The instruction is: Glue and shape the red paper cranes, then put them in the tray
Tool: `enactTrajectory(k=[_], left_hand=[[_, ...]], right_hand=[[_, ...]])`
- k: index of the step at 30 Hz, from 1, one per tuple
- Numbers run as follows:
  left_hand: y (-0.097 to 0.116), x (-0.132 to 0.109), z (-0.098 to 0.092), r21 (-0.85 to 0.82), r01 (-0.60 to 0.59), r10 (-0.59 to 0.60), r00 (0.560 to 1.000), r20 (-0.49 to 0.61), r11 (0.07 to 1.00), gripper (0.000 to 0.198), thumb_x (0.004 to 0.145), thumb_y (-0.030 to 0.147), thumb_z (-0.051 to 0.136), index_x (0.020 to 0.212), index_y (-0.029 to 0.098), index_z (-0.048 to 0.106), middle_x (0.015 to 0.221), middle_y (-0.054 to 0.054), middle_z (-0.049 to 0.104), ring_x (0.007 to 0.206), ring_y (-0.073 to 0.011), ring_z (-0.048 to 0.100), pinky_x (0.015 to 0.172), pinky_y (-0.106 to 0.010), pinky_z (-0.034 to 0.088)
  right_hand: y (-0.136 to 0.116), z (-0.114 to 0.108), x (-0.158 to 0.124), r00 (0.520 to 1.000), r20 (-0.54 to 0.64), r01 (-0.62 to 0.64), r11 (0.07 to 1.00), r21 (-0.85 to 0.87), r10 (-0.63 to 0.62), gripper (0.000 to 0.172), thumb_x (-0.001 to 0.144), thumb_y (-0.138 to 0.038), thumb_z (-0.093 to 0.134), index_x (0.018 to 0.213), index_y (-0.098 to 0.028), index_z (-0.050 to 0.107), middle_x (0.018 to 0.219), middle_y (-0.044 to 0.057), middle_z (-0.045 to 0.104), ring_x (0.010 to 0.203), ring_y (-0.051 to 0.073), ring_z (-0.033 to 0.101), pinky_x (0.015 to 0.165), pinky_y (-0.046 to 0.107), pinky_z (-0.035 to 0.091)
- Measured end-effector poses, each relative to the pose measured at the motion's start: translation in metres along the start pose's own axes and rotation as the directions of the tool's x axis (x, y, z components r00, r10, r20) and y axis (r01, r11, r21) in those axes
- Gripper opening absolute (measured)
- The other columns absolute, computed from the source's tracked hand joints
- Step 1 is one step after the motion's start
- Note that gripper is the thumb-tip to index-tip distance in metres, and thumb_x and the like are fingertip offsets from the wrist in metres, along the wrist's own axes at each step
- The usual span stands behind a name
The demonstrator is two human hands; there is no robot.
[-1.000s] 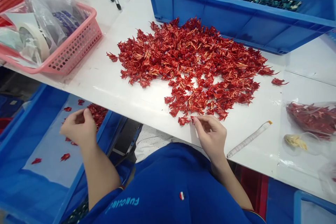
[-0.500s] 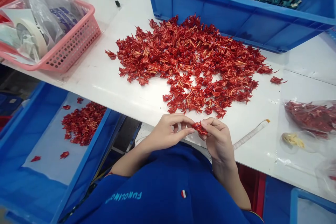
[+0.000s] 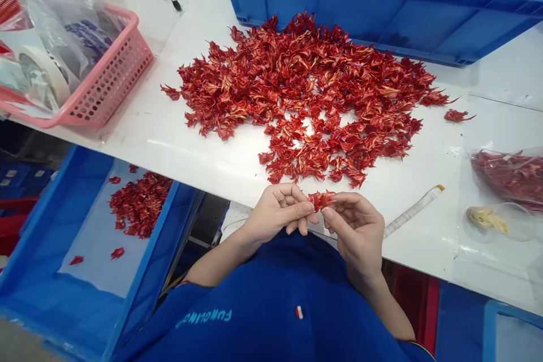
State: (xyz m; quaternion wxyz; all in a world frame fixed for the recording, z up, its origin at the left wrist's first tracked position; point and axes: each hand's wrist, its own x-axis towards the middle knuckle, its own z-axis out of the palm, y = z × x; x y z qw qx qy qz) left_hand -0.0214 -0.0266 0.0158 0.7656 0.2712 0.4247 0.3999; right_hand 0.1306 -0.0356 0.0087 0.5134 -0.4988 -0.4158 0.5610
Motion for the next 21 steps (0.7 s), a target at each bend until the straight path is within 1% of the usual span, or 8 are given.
enactTrajectory(k=[2,4,7,10,13,15,18,21], left_hand=[[-0.001,0.000,0.002,0.040,-0.005,0.006,1.000,-0.025,0.999,0.050,0.062,0.054,0.083,0.065,0.016,0.052,0.055,-0.003,0.068,0.038,-0.0092,0.055,0.032,-0.016,0.032],[-0.003,-0.001,0.004,0.113,-0.042,0.051,0.996,-0.074,0.993,0.049,0.063,0.054,0.083,0.066,0.016,0.053,0.057,-0.003,0.067,0.041,-0.0097,0.057,0.034,-0.016,0.035],[-0.008,-0.003,0.005,0.266,-0.155,0.202,0.967,-0.156,0.951,0.045,0.068,0.053,0.080,0.066,0.017,0.054,0.055,0.000,0.062,0.042,-0.0087,0.054,0.038,-0.018,0.039],[-0.014,-0.004,0.004,0.398,-0.295,0.383,0.909,-0.161,0.869,0.039,0.078,0.049,0.072,0.065,0.017,0.055,0.057,0.000,0.060,0.045,-0.0087,0.053,0.043,-0.021,0.044],[-0.019,-0.005,0.000,0.475,-0.423,0.532,0.839,-0.116,0.771,0.033,0.083,0.042,0.068,0.065,0.017,0.057,0.061,-0.001,0.059,0.049,-0.0098,0.054,0.046,-0.023,0.046],[-0.020,-0.005,-0.003,0.504,-0.482,0.597,0.798,-0.085,0.717,0.029,0.084,0.036,0.068,0.066,0.017,0.057,0.061,-0.001,0.060,0.049,-0.0099,0.054,0.046,-0.022,0.047],[-0.017,-0.005,-0.009,0.583,-0.552,0.682,0.732,-0.004,0.596,0.022,0.086,0.026,0.067,0.069,0.017,0.058,0.062,-0.001,0.063,0.049,-0.0094,0.057,0.046,-0.020,0.047],[-0.012,-0.006,-0.015,0.668,-0.647,0.743,0.636,0.206,0.368,0.016,0.087,0.018,0.066,0.073,0.016,0.059,0.064,-0.002,0.069,0.056,-0.0111,0.066,0.055,-0.019,0.054]], right_hand=[[0.001,0.001,0.001,0.999,-0.031,0.039,0.999,-0.037,-0.040,0.014,0.070,-0.025,0.081,0.079,-0.022,0.071,0.066,-0.001,0.069,0.052,0.011,0.060,0.044,0.021,0.049],[0.001,0.002,0.001,0.996,-0.041,0.074,0.993,-0.087,-0.078,0.011,0.071,-0.024,0.080,0.076,-0.022,0.071,0.072,0.001,0.071,0.062,0.014,0.066,0.050,0.023,0.054],[0.003,0.002,-0.001,0.994,-0.044,0.095,0.981,-0.170,-0.104,0.007,0.074,-0.022,0.078,0.078,-0.022,0.072,0.077,0.001,0.074,0.067,0.015,0.070,0.058,0.025,0.059],[0.011,0.001,-0.005,0.980,-0.046,0.179,0.956,-0.234,-0.195,0.009,0.077,-0.019,0.076,0.083,-0.023,0.072,0.075,0.000,0.075,0.064,0.016,0.072,0.061,0.027,0.062],[0.021,0.000,-0.007,0.931,0.011,0.354,0.898,-0.260,-0.364,0.016,0.079,-0.013,0.074,0.088,-0.025,0.072,0.081,0.001,0.077,0.071,0.018,0.074,0.067,0.030,0.064],[0.025,0.000,-0.005,0.899,0.067,0.434,0.866,-0.248,-0.432,0.022,0.079,-0.009,0.072,0.091,-0.027,0.071,0.085,0.001,0.078,0.074,0.019,0.075,0.069,0.031,0.064],[0.024,0.001,-0.001,0.888,0.101,0.459,0.867,-0.193,-0.448,0.023,0.078,-0.007,0.072,0.091,-0.026,0.069,0.085,0.001,0.077,0.075,0.018,0.075,0.070,0.030,0.064],[0.019,0.004,-0.001,0.912,0.106,0.404,0.911,-0.077,-0.396,0.027,0.074,-0.009,0.077,0.090,-0.024,0.062,0.086,0.001,0.077,0.075,0.017,0.075,0.069,0.028,0.064]])
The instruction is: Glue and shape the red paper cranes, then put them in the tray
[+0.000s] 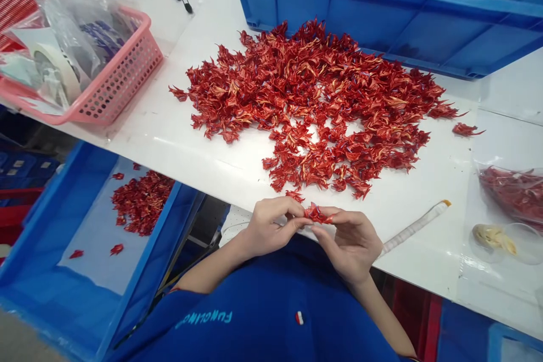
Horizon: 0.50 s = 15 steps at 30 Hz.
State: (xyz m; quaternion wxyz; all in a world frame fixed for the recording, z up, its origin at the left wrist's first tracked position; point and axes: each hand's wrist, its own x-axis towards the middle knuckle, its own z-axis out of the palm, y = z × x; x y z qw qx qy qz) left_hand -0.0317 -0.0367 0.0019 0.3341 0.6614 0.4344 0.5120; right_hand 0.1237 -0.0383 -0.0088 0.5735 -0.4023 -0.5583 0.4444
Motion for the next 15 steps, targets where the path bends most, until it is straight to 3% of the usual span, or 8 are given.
enactTrajectory(k=[4,10,12,15], left_hand=[[-0.001,-0.004,-0.009,0.115,-0.188,0.182,0.981,0.061,0.976,0.011,0.089,0.014,0.063,0.078,0.015,0.060,0.070,-0.006,0.074,0.066,-0.0141,0.073,0.063,-0.019,0.058],[-0.005,-0.017,-0.019,0.126,-0.170,0.163,0.984,0.069,0.977,0.012,0.090,0.015,0.062,0.078,0.016,0.060,0.067,-0.005,0.073,0.062,-0.0130,0.071,0.059,-0.018,0.057],[-0.007,-0.021,-0.025,0.141,-0.130,0.127,0.991,0.035,0.981,0.010,0.089,0.016,0.062,0.079,0.016,0.061,0.067,-0.004,0.071,0.062,-0.0127,0.070,0.060,-0.019,0.058],[-0.009,-0.027,-0.033,0.163,-0.016,0.038,0.990,-0.138,0.987,0.010,0.087,0.019,0.065,0.078,0.016,0.061,0.076,-0.006,0.069,0.071,-0.0146,0.069,0.063,-0.023,0.060]], right_hand=[[-0.005,0.004,-0.003,0.994,0.029,-0.112,0.987,0.118,0.109,0.036,0.074,-0.008,0.077,0.088,-0.025,0.048,0.084,-0.002,0.077,0.073,0.015,0.075,0.069,0.025,0.063],[0.000,0.008,-0.009,0.974,0.163,-0.178,0.978,0.104,0.160,0.030,0.083,-0.014,0.072,0.089,-0.026,0.045,0.089,0.000,0.077,0.079,0.017,0.076,0.067,0.026,0.064],[0.002,0.008,-0.005,0.968,0.208,-0.139,0.990,-0.003,0.137,0.026,0.085,-0.018,0.070,0.099,-0.026,0.050,0.088,0.001,0.076,0.075,0.017,0.075,0.063,0.026,0.063],[0.004,0.008,0.006,0.963,0.269,0.093,0.957,-0.275,-0.016,0.026,0.086,-0.018,0.068,0.108,-0.024,0.057,0.095,0.006,0.074,0.071,0.016,0.071,0.056,0.025,0.058]])
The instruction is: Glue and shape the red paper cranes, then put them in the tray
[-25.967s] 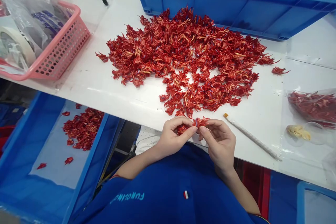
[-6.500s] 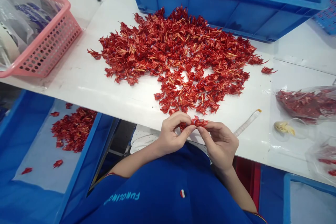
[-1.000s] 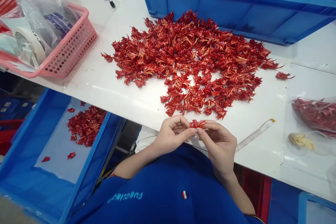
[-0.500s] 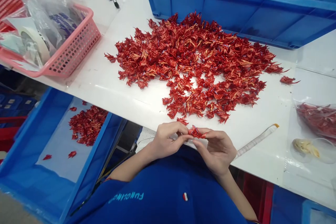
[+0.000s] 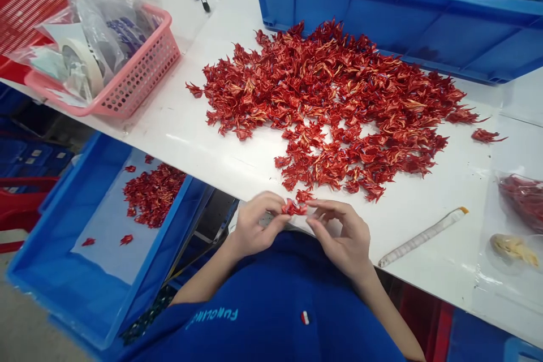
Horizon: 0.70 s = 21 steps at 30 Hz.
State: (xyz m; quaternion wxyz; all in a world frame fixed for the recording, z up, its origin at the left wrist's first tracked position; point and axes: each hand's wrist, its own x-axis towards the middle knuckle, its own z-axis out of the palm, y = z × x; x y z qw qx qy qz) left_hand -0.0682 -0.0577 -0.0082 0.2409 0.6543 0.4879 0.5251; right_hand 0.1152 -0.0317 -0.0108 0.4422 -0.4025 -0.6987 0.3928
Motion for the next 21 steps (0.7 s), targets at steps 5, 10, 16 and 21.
enactTrajectory(k=[5,10,16,21], left_hand=[[0.001,-0.001,-0.007,-0.384,0.375,-0.442,0.892,-0.099,0.844,0.023,0.085,0.029,0.067,0.072,0.014,0.055,0.105,-0.012,0.068,0.080,-0.0196,0.073,0.057,-0.026,0.062],[0.002,0.007,-0.007,-0.678,0.544,-0.668,0.737,0.103,0.495,0.024,0.076,0.026,0.072,0.078,0.016,0.050,0.083,-0.004,0.070,0.064,-0.0167,0.071,0.049,-0.023,0.058],[0.006,0.013,0.002,-0.627,0.672,-0.651,0.686,0.325,0.394,0.024,0.075,0.034,0.069,0.084,0.014,0.060,0.073,-0.002,0.062,0.052,-0.0080,0.052,0.038,-0.014,0.033],[0.016,0.021,0.015,-0.433,0.727,-0.565,0.687,0.457,0.533,0.035,0.077,0.047,0.072,0.076,0.014,0.060,0.068,0.001,0.055,0.058,-0.0081,0.046,0.053,-0.020,0.038]], right_hand=[[0.009,0.006,0.012,0.962,0.147,0.273,0.848,-0.455,-0.231,0.025,0.088,-0.008,0.059,0.111,-0.018,0.062,0.104,0.014,0.072,0.088,0.023,0.067,0.069,0.035,0.058],[0.008,0.009,0.013,0.958,0.110,0.285,0.856,-0.431,-0.263,0.027,0.089,-0.008,0.058,0.116,-0.016,0.061,0.093,0.011,0.073,0.075,0.020,0.062,0.065,0.034,0.054],[-0.008,-0.009,0.015,0.993,0.113,0.041,0.993,-0.107,-0.029,0.029,0.094,-0.017,0.053,0.121,-0.022,0.063,0.080,0.003,0.070,0.066,0.015,0.059,0.057,0.029,0.049],[-0.012,-0.018,0.017,0.968,0.186,-0.187,0.978,0.089,0.168,0.022,0.095,-0.035,0.056,0.103,-0.023,0.072,0.080,0.004,0.070,0.067,0.014,0.063,0.056,0.026,0.050]])
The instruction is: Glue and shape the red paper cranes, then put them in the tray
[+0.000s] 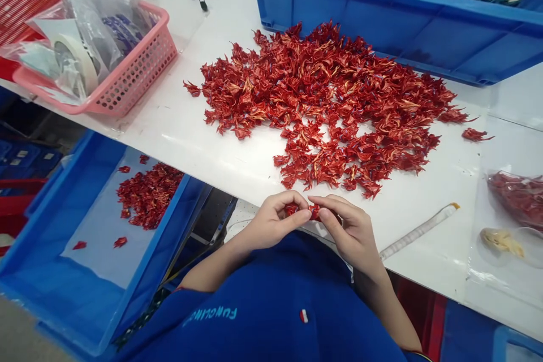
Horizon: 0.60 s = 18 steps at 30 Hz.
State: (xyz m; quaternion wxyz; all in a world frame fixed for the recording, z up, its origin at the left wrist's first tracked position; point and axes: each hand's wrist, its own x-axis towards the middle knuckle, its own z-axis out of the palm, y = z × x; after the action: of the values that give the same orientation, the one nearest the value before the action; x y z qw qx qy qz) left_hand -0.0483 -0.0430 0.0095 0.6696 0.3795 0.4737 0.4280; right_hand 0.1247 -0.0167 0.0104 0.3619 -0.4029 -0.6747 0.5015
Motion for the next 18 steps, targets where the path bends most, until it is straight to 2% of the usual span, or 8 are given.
enactTrajectory(k=[2,4,6,7,10,14,18], left_hand=[[0.000,0.002,0.004,-0.001,0.043,-0.043,0.999,0.022,0.999,0.043,0.076,0.054,0.071,0.071,0.014,0.057,0.062,0.003,0.052,0.053,-0.0073,0.042,0.050,-0.020,0.034],[-0.002,0.004,0.006,-0.026,0.087,-0.087,0.996,0.004,0.996,0.047,0.073,0.059,0.072,0.070,0.015,0.056,0.057,0.004,0.049,0.048,-0.0066,0.039,0.047,-0.020,0.031],[-0.005,0.006,0.008,-0.069,0.115,-0.117,0.993,-0.028,0.991,0.049,0.070,0.061,0.073,0.069,0.015,0.055,0.053,0.005,0.048,0.045,-0.0059,0.038,0.045,-0.020,0.028],[-0.006,0.006,0.009,-0.091,0.124,-0.128,0.991,-0.043,0.988,0.050,0.069,0.061,0.074,0.069,0.015,0.055,0.052,0.006,0.048,0.044,-0.0055,0.038,0.044,-0.019,0.028],[-0.007,0.006,0.012,-0.121,0.120,-0.129,0.989,-0.072,0.985,0.049,0.069,0.060,0.075,0.068,0.016,0.055,0.051,0.006,0.048,0.044,-0.0052,0.038,0.044,-0.019,0.030],[-0.006,0.005,0.016,-0.056,0.053,-0.059,0.991,-0.117,0.997,0.046,0.071,0.057,0.075,0.067,0.015,0.057,0.056,0.003,0.053,0.048,-0.0065,0.043,0.048,-0.019,0.036],[-0.006,0.008,0.018,0.060,-0.038,0.050,0.977,-0.209,0.997,0.040,0.068,0.051,0.079,0.066,0.015,0.060,0.065,-0.002,0.061,0.059,-0.0116,0.053,0.056,-0.022,0.044]], right_hand=[[0.002,0.000,-0.001,0.995,-0.015,-0.095,0.991,0.094,0.097,0.029,0.094,-0.045,0.055,0.102,-0.023,0.073,0.077,0.003,0.070,0.064,0.014,0.062,0.056,0.027,0.050],[0.005,0.001,-0.004,0.980,-0.082,-0.162,0.962,0.220,0.184,0.038,0.094,-0.053,0.051,0.107,-0.023,0.070,0.077,0.003,0.069,0.058,0.013,0.058,0.052,0.026,0.048],[0.007,0.002,-0.009,0.952,-0.194,-0.166,0.932,0.322,0.236,0.037,0.094,-0.053,0.051,0.106,-0.023,0.068,0.075,0.002,0.067,0.053,0.011,0.053,0.048,0.024,0.044],[0.008,0.003,-0.012,0.937,-0.253,-0.148,0.931,0.335,0.241,0.033,0.093,-0.051,0.054,0.100,-0.022,0.068,0.072,0.001,0.066,0.052,0.010,0.052,0.047,0.023,0.043],[0.007,0.007,-0.018,0.907,-0.384,-0.096,0.972,0.213,0.174,0.022,0.086,-0.040,0.067,0.078,-0.020,0.066,0.064,0.000,0.063,0.054,0.012,0.055,0.049,0.024,0.045],[0.004,0.014,-0.019,0.907,-0.417,-0.036,0.998,0.045,0.052,0.007,0.080,-0.024,0.073,0.084,-0.021,0.069,0.069,0.001,0.064,0.054,0.011,0.054,0.046,0.024,0.044],[0.008,0.016,-0.019,0.915,-0.404,-0.001,1.000,-0.029,-0.011,0.003,0.082,-0.021,0.071,0.081,-0.022,0.068,0.083,0.004,0.067,0.065,0.015,0.061,0.053,0.028,0.051]])
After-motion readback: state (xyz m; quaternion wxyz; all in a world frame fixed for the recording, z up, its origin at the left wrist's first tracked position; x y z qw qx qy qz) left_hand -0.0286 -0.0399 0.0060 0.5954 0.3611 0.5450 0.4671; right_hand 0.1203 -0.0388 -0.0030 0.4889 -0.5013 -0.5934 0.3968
